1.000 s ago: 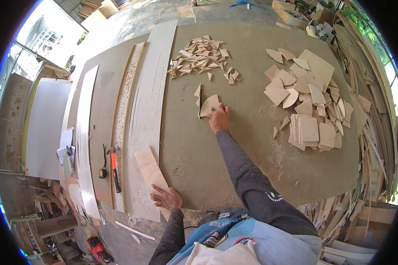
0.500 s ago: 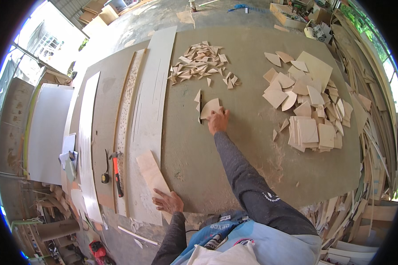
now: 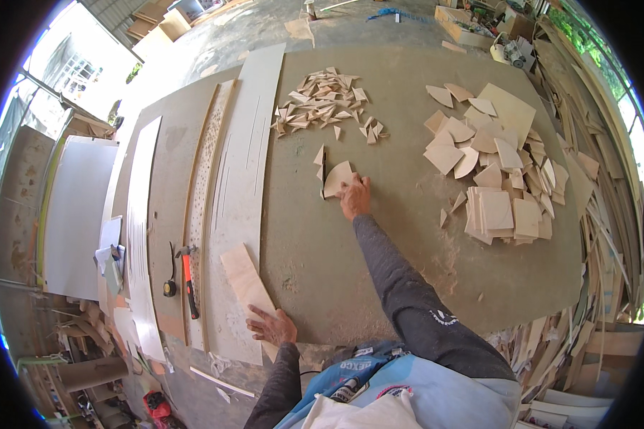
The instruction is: The person picks up and sorts small wood pieces from a pile on a work table.
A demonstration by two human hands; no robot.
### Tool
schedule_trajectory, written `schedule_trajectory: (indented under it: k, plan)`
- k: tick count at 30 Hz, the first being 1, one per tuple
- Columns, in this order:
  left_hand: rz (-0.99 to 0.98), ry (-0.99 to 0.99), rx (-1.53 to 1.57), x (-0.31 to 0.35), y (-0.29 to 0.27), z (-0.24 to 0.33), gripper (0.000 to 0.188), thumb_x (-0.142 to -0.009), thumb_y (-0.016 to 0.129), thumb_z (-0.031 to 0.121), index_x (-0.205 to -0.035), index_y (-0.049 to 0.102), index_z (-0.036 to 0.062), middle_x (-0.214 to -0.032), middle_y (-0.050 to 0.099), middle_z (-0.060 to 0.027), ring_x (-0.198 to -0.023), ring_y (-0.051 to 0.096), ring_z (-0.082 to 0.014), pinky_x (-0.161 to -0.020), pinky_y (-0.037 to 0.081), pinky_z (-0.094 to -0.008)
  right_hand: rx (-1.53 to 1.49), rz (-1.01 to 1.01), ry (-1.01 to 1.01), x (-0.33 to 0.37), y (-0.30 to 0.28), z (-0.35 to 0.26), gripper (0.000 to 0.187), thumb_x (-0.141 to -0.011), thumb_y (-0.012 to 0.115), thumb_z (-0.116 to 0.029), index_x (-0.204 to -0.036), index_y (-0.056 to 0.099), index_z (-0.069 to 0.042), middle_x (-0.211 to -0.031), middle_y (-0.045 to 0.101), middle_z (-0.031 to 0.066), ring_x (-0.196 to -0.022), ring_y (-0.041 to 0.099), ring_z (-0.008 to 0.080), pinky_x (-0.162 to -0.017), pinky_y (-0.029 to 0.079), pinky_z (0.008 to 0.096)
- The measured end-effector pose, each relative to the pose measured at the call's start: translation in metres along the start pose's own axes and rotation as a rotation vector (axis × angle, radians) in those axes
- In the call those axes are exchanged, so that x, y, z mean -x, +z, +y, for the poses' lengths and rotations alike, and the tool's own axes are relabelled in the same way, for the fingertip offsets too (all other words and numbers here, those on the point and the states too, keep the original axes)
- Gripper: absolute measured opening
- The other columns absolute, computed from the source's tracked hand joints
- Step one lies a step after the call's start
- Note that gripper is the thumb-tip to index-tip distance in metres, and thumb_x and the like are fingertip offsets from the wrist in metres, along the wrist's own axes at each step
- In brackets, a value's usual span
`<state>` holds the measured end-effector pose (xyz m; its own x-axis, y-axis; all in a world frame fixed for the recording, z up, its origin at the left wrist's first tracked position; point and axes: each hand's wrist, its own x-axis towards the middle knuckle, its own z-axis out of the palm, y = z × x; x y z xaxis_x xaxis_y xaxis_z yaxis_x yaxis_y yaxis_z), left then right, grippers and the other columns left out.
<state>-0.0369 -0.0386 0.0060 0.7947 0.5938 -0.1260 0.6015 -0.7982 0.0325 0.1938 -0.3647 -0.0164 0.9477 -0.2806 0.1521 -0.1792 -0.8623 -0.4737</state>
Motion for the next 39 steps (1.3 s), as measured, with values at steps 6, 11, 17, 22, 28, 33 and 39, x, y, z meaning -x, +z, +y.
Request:
schedule_trajectory:
  k: [6, 11, 17, 22, 28, 33, 39]
  plan:
    - [0.000, -0.009, -0.010, 0.001, -0.003, 0.001, 0.093, -0.096, 0.064, 0.035, -0.166, 0.006, 0.0139, -0.158, 0.020, -0.0377, -0.149, 0.021, -0.0530, -0.117, 0.019, -0.0687, 0.087, 0.013, -0.002, 0.000, 0.000, -0.008, 0.029, -0.086, 0.077, -0.026, -0.109, 0.081, -0.009, -0.119, 0.062, 0.0143, -0.112, 0.046, 0.0312, -0.101, 0.036, 0.0415]
    - [-0.004, -0.010, -0.023, 0.002, -0.007, 0.005, 0.093, -0.096, 0.064, 0.034, -0.166, 0.007, 0.0136, -0.158, 0.020, -0.0370, -0.148, 0.021, -0.0517, -0.116, 0.020, -0.0683, 0.057, 0.087, 0.033, -0.003, 0.014, 0.000, 0.029, -0.086, 0.077, -0.029, -0.107, 0.081, -0.009, -0.119, 0.062, 0.0168, -0.113, 0.046, 0.0336, -0.101, 0.036, 0.0421]
    - [0.000, -0.013, -0.022, 0.002, -0.005, 0.004, 0.091, -0.097, 0.064, 0.035, -0.166, 0.007, 0.0136, -0.157, 0.021, -0.0368, -0.148, 0.021, -0.0510, -0.116, 0.020, -0.0682, 0.042, 0.080, 0.105, -0.008, 0.016, -0.007, 0.028, -0.086, 0.077, -0.028, -0.105, 0.081, -0.007, -0.118, 0.064, 0.0186, -0.113, 0.047, 0.0321, -0.101, 0.035, 0.0428]
    - [0.001, -0.008, -0.029, 0.001, -0.003, 0.001, 0.092, -0.097, 0.063, 0.036, -0.166, 0.007, 0.0139, -0.157, 0.022, -0.0372, -0.147, 0.022, -0.0514, -0.117, 0.020, -0.0680, 0.042, 0.078, 0.085, -0.009, 0.012, -0.005, 0.028, -0.087, 0.076, -0.028, -0.103, 0.081, -0.006, -0.122, 0.063, 0.0158, -0.112, 0.047, 0.0308, -0.100, 0.035, 0.0407]
    - [0.031, 0.005, -0.022, 0.000, 0.003, -0.003, 0.096, -0.094, 0.065, 0.036, -0.166, 0.005, 0.0136, -0.158, 0.021, -0.0371, -0.148, 0.022, -0.0521, -0.117, 0.018, -0.0679, -0.011, 0.014, 0.043, 0.004, 0.012, -0.001, 0.029, -0.089, 0.074, -0.028, -0.107, 0.082, -0.007, -0.122, 0.064, 0.0143, -0.112, 0.047, 0.0292, -0.101, 0.035, 0.0388]
    - [-0.003, -0.014, 0.017, 0.000, 0.001, 0.001, 0.097, -0.093, 0.066, 0.035, -0.166, 0.005, 0.0140, -0.158, 0.019, -0.0370, -0.149, 0.020, -0.0516, -0.118, 0.016, -0.0680, -0.009, 0.057, 0.024, 0.008, 0.011, 0.004, 0.027, -0.090, 0.073, -0.027, -0.106, 0.082, -0.008, -0.120, 0.063, 0.0130, -0.111, 0.047, 0.0290, -0.102, 0.036, 0.0387]
    - [0.001, -0.019, 0.012, -0.001, 0.003, -0.005, 0.098, -0.093, 0.067, 0.035, -0.166, 0.005, 0.0144, -0.159, 0.018, -0.0367, -0.149, 0.019, -0.0516, -0.118, 0.017, -0.0688, 0.003, 0.044, 0.057, 0.010, 0.007, -0.011, 0.026, -0.088, 0.077, -0.025, -0.107, 0.081, -0.008, -0.126, 0.060, 0.0149, -0.111, 0.047, 0.0315, -0.101, 0.039, 0.0406]
